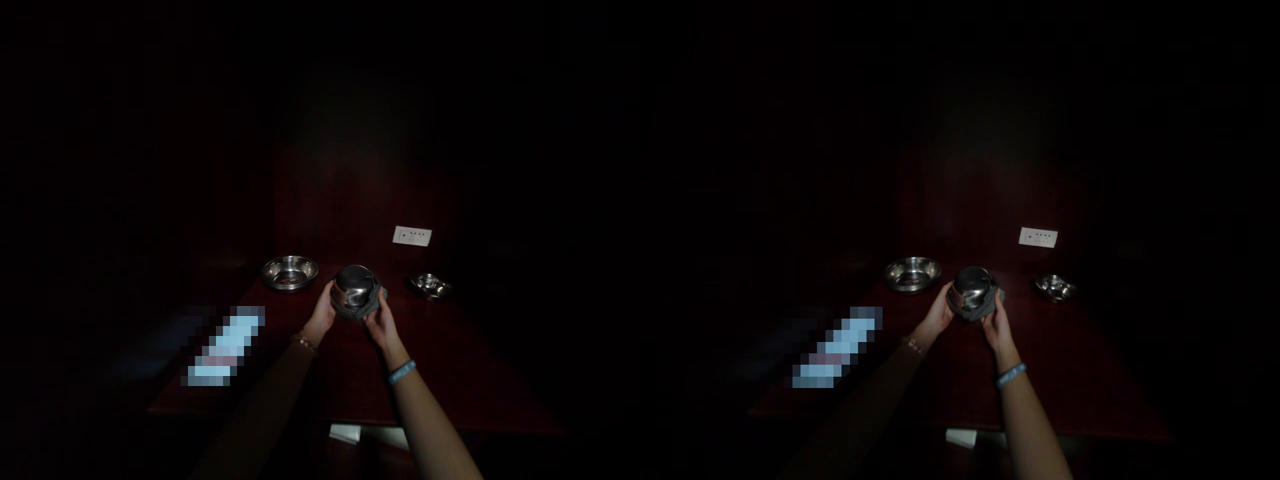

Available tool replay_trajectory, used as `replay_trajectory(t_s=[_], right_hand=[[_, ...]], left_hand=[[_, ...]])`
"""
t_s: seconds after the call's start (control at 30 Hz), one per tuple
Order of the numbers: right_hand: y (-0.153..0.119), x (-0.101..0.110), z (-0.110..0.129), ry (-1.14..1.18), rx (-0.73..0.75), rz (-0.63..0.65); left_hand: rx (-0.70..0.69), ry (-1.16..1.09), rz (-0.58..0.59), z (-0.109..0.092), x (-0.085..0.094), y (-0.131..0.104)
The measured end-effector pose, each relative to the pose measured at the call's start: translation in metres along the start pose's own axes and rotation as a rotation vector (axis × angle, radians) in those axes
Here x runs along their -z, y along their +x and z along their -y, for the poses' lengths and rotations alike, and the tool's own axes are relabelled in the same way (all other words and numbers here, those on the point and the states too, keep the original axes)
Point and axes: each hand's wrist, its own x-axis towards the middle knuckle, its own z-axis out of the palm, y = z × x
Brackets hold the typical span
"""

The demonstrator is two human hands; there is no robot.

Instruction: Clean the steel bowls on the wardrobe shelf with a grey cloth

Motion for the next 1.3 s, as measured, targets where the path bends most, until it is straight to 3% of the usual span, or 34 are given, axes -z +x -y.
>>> replay_trajectory(t_s=[0.33, 1.3], right_hand=[[-0.0012, -0.0002, -0.0001, -0.019, -0.01, 0.006], [-0.0011, -0.0007, -0.0002, -0.04, 0.011, 0.0]], left_hand=[[-0.033, 0.052, -0.027, 0.004, 0.0065, 0.0058], [-0.051, 0.064, -0.074, 0.0028, 0.0023, 0.0038]])
